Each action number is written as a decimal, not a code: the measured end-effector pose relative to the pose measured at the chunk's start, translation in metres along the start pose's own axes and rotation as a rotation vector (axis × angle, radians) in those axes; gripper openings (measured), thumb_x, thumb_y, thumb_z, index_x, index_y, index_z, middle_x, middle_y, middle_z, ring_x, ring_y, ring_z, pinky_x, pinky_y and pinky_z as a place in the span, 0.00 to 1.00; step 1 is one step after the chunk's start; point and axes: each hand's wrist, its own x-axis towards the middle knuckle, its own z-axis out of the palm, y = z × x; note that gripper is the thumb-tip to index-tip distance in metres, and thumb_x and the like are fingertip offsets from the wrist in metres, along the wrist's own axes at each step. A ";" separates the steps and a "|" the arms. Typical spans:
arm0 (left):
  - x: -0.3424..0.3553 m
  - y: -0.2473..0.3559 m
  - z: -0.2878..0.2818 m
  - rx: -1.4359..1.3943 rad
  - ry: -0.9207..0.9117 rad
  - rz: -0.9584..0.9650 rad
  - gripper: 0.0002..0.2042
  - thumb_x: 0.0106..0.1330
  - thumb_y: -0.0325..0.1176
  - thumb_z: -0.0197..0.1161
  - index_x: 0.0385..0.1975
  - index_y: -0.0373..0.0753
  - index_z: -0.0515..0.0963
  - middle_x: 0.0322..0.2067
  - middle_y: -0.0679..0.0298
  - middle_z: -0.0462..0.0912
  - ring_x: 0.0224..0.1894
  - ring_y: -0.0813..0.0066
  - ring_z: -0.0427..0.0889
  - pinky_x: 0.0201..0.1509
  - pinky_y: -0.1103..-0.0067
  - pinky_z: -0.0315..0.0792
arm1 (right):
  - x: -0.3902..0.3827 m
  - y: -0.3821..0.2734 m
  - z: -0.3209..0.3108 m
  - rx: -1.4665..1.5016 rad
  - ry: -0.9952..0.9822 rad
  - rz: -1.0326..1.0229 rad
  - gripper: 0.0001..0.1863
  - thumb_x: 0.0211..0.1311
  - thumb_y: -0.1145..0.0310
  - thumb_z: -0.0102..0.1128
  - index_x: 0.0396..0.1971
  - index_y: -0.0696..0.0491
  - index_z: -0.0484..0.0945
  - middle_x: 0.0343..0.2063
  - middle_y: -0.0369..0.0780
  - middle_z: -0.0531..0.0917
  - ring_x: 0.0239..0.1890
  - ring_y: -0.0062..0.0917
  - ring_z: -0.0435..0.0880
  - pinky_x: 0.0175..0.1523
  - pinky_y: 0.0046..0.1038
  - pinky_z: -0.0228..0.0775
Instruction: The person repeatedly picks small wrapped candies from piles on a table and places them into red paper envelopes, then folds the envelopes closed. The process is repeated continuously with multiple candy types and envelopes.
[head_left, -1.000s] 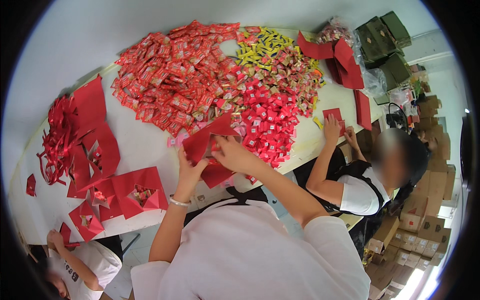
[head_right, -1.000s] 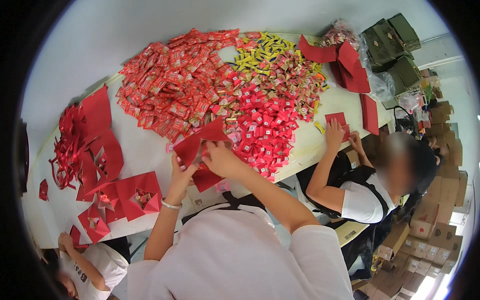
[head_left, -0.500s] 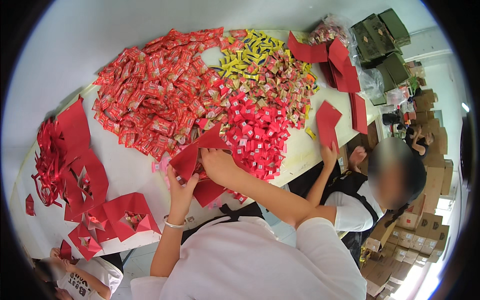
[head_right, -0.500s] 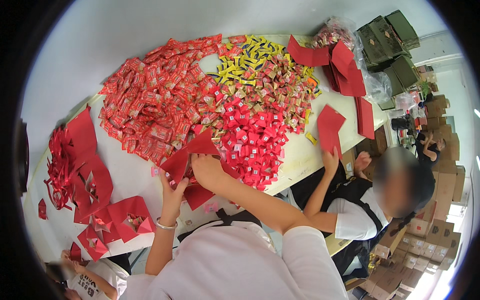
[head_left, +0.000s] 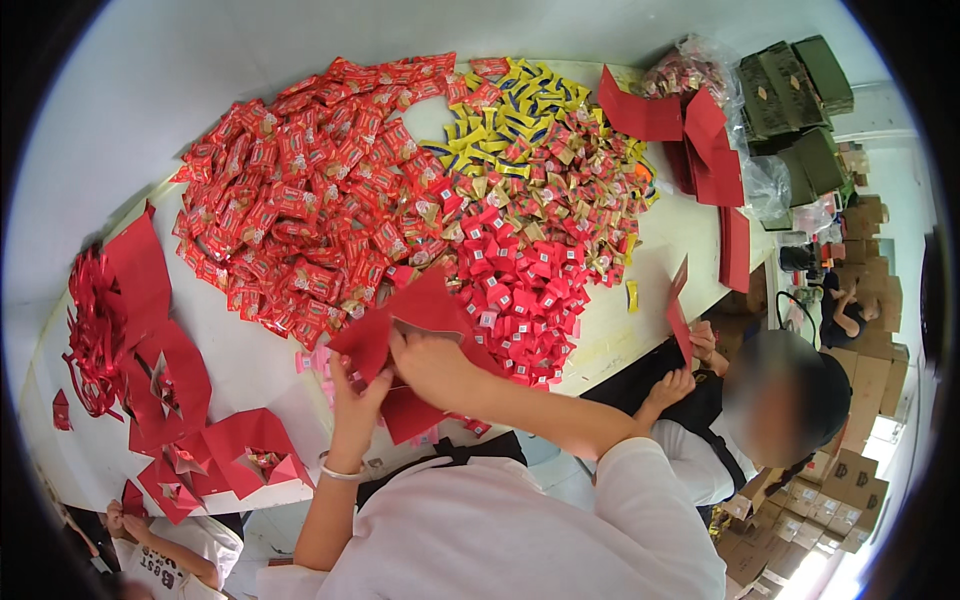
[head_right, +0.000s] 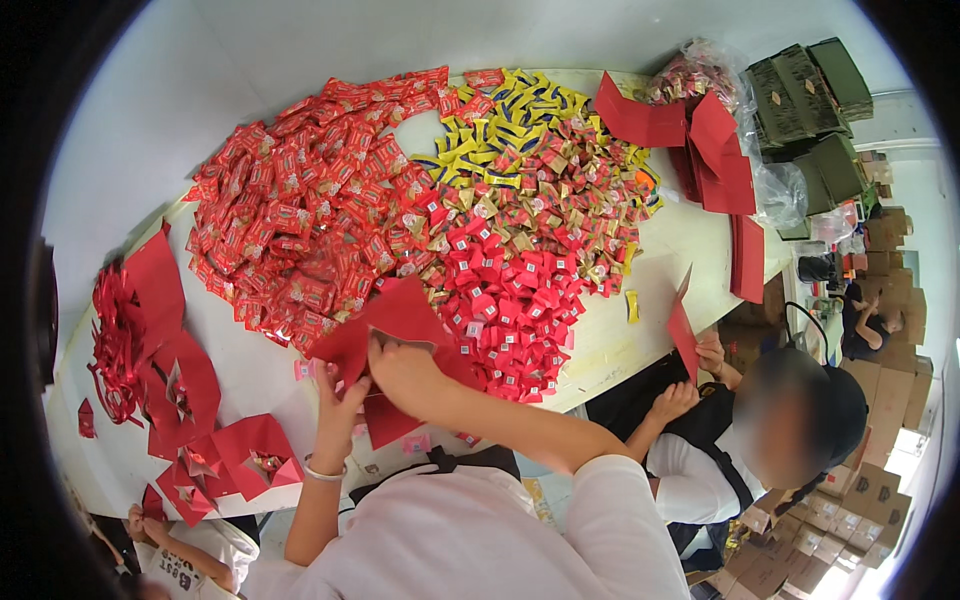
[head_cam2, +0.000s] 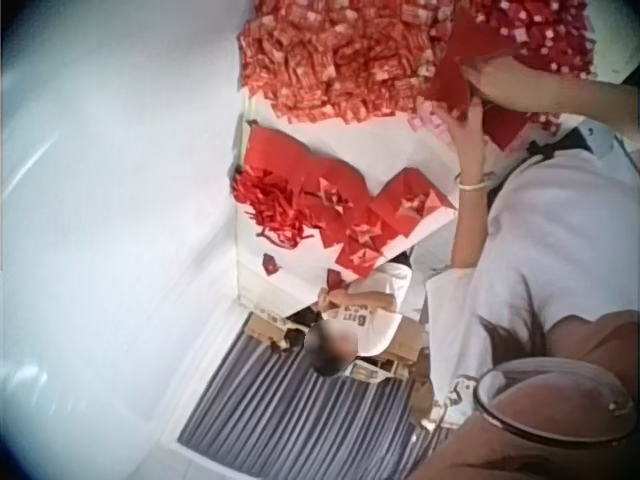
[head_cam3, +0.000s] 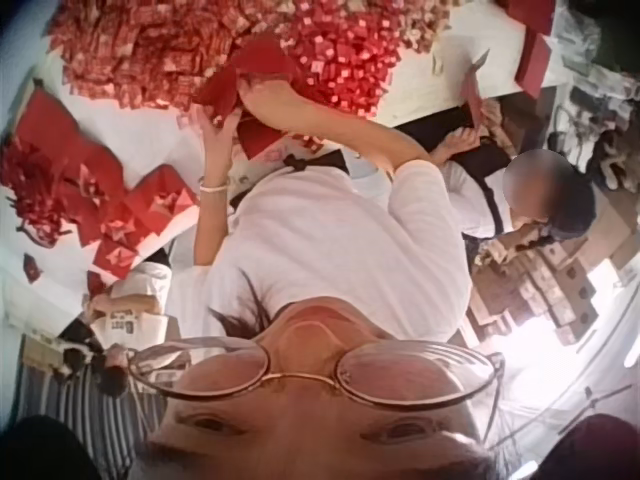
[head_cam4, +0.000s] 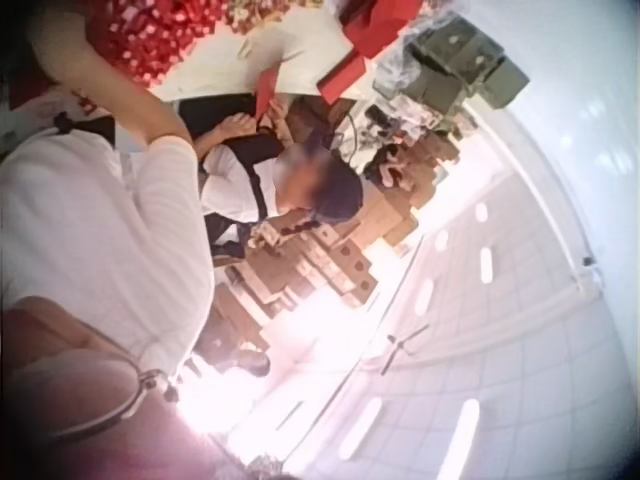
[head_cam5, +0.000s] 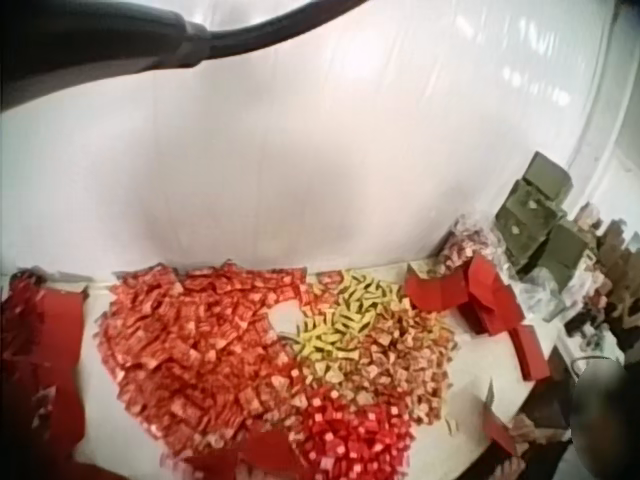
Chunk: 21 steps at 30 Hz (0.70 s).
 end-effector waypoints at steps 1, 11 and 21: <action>0.003 -0.002 -0.006 0.021 0.048 -0.006 0.30 0.56 0.29 0.60 0.57 0.36 0.51 0.48 0.58 0.65 0.48 0.71 0.69 0.49 0.77 0.68 | 0.000 -0.007 -0.004 -0.001 0.114 -0.019 0.11 0.50 0.69 0.52 0.31 0.60 0.76 0.22 0.47 0.77 0.28 0.38 0.80 0.29 0.32 0.73; -0.010 -0.021 -0.040 0.080 0.127 -0.123 0.35 0.55 0.31 0.62 0.59 0.37 0.48 0.50 0.58 0.64 0.39 0.79 0.71 0.24 0.88 0.66 | 0.144 0.243 -0.069 -0.175 0.417 0.151 0.22 0.45 0.74 0.56 0.45 0.58 0.69 0.40 0.49 0.73 0.41 0.43 0.73 0.47 0.37 0.66; 0.001 -0.032 -0.035 0.074 0.133 -0.134 0.39 0.56 0.33 0.59 0.63 0.40 0.41 0.53 0.56 0.62 0.41 0.75 0.73 0.27 0.84 0.74 | 0.193 0.224 -0.068 0.115 0.727 0.147 0.14 0.50 0.69 0.53 0.37 0.59 0.73 0.32 0.51 0.73 0.35 0.44 0.75 0.41 0.40 0.67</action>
